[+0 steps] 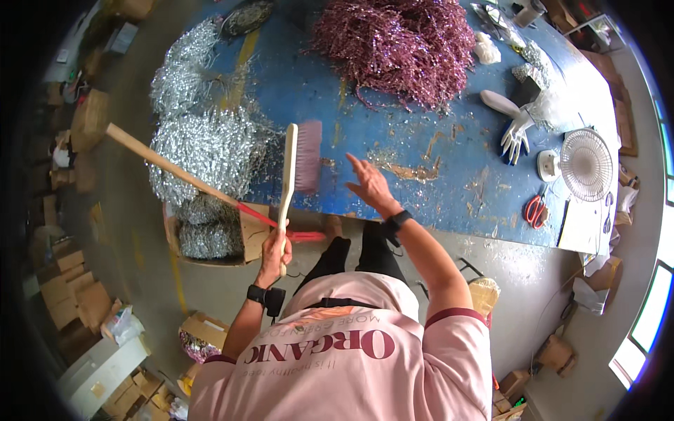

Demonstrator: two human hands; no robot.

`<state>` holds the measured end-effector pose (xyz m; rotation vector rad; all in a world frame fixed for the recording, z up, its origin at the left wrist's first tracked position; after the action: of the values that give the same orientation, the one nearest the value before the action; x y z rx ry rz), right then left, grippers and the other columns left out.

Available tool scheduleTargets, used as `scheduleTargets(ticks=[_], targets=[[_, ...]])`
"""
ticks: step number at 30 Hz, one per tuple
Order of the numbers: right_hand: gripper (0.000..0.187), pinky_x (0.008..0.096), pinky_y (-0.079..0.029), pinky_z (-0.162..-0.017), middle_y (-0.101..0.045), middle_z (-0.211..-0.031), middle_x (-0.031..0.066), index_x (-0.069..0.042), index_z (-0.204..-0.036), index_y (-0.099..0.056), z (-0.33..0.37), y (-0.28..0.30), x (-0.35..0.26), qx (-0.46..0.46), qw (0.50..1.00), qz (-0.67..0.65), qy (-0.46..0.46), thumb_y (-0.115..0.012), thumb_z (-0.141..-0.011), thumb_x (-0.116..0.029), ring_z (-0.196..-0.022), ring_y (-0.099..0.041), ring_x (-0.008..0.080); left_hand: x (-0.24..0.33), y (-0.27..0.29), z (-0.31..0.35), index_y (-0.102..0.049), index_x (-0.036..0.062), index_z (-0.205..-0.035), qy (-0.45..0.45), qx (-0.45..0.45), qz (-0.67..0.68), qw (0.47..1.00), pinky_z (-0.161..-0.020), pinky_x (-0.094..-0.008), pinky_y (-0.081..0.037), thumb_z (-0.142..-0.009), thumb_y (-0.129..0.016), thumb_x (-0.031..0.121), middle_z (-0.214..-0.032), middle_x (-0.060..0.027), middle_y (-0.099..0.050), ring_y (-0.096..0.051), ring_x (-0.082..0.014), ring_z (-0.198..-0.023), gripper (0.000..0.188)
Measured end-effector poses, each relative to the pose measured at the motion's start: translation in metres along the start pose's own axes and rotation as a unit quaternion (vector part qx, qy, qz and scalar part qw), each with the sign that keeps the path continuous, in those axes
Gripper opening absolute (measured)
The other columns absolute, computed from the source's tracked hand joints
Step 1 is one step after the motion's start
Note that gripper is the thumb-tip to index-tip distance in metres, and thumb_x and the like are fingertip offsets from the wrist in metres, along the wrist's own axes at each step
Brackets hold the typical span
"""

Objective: Tidying a workbench by brushing off plastic debris and sweeping the floor in an industrial workshop.

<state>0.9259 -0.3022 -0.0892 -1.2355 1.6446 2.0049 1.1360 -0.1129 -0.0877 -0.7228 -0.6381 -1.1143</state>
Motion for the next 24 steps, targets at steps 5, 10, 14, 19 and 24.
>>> scheduleTargets(ticks=[5,10,14,19,24], targets=[[0.021,0.0347,-0.047,-0.059,-0.058,-0.072,0.0117,-0.002,-0.085,-0.062,-0.022,-0.036,-0.016,-0.049,0.997,0.025,0.056,-0.055,-0.080,-0.021,-0.066,-0.059,0.0242,0.009,0.010,0.011,-0.048,0.0092,-0.116,0.007,-0.002,-0.019,1.000,-0.035,-0.0177,-0.028,-0.090,-0.044,0.029,-0.054,0.0020,-0.042,-0.036,-0.0038,-0.039,0.033],[0.025,0.0244,-0.047,-0.056,-0.061,-0.069,0.0078,0.002,-0.084,-0.062,-0.013,-0.029,0.013,-0.145,0.952,-0.249,-0.101,-0.051,-0.085,-0.020,-0.062,-0.059,0.0124,0.006,0.051,0.017,-0.050,0.0080,-0.088,-0.037,0.029,-0.023,0.999,-0.035,-0.0192,-0.029,-0.089,-0.046,0.032,-0.055,0.0011,-0.044,-0.037,-0.0051,-0.039,0.024],[0.024,0.0237,-0.047,-0.052,-0.062,-0.067,0.0076,0.001,-0.082,-0.063,-0.023,-0.020,0.053,-0.138,0.952,-0.184,-0.200,-0.051,-0.084,-0.020,-0.060,-0.060,0.0127,0.001,0.077,0.025,-0.049,0.0086,-0.083,-0.037,0.063,-0.027,0.997,-0.035,-0.0192,-0.030,-0.089,-0.047,0.033,-0.055,0.0014,-0.044,-0.038,-0.0056,-0.039,0.025],[0.022,0.0232,-0.043,-0.044,-0.058,-0.057,0.0027,-0.003,-0.069,-0.060,-0.131,-0.059,0.014,-0.254,0.964,-0.081,0.012,-0.052,-0.080,-0.021,-0.049,-0.054,0.0093,-0.003,0.078,0.029,-0.048,0.0071,-0.080,-0.014,0.074,-0.036,0.997,-0.037,-0.0200,-0.030,-0.090,-0.045,0.028,-0.053,0.0017,-0.043,-0.038,-0.0048,-0.040,0.023],[0.020,0.0265,-0.045,-0.051,-0.061,-0.074,0.0077,-0.003,-0.087,-0.057,-0.271,-0.069,-0.096,0.019,0.887,0.146,0.438,-0.057,-0.078,-0.021,-0.061,-0.057,0.0121,0.014,0.061,0.015,-0.051,0.0053,-0.088,-0.039,0.062,-0.057,0.996,-0.037,-0.0195,-0.030,-0.090,-0.046,0.024,-0.054,0.0018,-0.043,-0.037,-0.0040,-0.041,0.019]])
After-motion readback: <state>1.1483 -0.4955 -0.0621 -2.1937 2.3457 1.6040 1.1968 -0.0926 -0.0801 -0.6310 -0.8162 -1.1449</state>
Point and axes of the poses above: each hand's wrist, its own z-axis away from the middle knuckle, its own y-axis out of the back of the hand, x = y × z, the point moved 8 cm from there along -z, towards the middle knuckle
